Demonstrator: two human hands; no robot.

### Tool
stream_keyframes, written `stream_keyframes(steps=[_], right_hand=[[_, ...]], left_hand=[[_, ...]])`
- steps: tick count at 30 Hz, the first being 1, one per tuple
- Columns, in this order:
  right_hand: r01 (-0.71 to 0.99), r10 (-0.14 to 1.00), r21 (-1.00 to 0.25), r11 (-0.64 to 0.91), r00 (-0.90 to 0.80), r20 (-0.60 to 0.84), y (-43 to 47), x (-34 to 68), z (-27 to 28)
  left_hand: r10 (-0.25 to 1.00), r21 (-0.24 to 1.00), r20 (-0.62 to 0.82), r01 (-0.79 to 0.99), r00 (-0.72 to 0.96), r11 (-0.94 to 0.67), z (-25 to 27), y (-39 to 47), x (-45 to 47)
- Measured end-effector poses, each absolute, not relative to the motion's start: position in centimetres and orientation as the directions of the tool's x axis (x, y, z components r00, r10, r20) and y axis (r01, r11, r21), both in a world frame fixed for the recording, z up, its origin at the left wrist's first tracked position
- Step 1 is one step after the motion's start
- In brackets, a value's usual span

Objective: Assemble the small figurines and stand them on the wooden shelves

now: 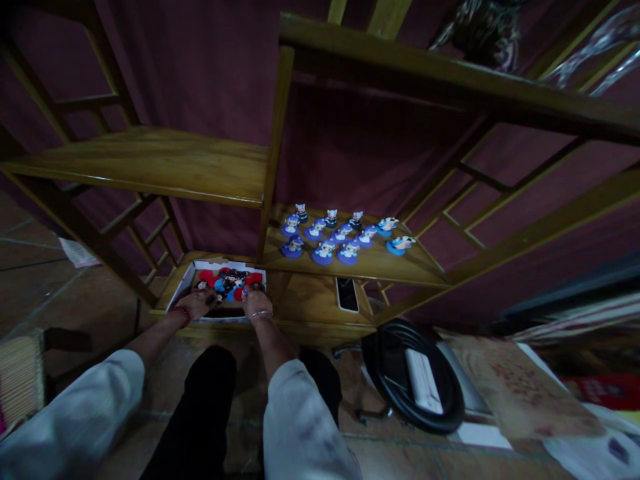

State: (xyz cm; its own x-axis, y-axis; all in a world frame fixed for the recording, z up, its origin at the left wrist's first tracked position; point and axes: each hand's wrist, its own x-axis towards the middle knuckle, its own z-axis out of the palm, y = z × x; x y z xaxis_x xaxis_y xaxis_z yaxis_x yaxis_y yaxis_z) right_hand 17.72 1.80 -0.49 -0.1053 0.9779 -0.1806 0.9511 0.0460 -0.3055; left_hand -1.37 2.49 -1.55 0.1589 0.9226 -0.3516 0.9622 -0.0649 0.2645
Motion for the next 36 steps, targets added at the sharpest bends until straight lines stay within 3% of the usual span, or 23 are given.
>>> stream_keyframes(steps=[17, 23, 36], right_hand=[[0.940, 0.982, -0.333, 0.067, -0.121, -0.143, 1.9, 17.9, -0.6], [0.947, 0.978, -0.315, 0.055, -0.114, -0.173, 2.0, 17.9, -0.9], [0.957, 0.982, -0.288, 0.041, -0.093, -0.167, 1.8, 17.8, -0.7]], left_hand=[[0.903, 0.231, -0.338, 0.953, 0.267, -0.195, -1.0, 3.0, 0.6], [0.883, 0.149, -0.418, 0.975, 0.214, -0.166, -1.6, 3.5, 2.8], [0.930, 0.138, -0.342, 0.986, 0.136, -0.094, -2.2, 3.2, 3.1]])
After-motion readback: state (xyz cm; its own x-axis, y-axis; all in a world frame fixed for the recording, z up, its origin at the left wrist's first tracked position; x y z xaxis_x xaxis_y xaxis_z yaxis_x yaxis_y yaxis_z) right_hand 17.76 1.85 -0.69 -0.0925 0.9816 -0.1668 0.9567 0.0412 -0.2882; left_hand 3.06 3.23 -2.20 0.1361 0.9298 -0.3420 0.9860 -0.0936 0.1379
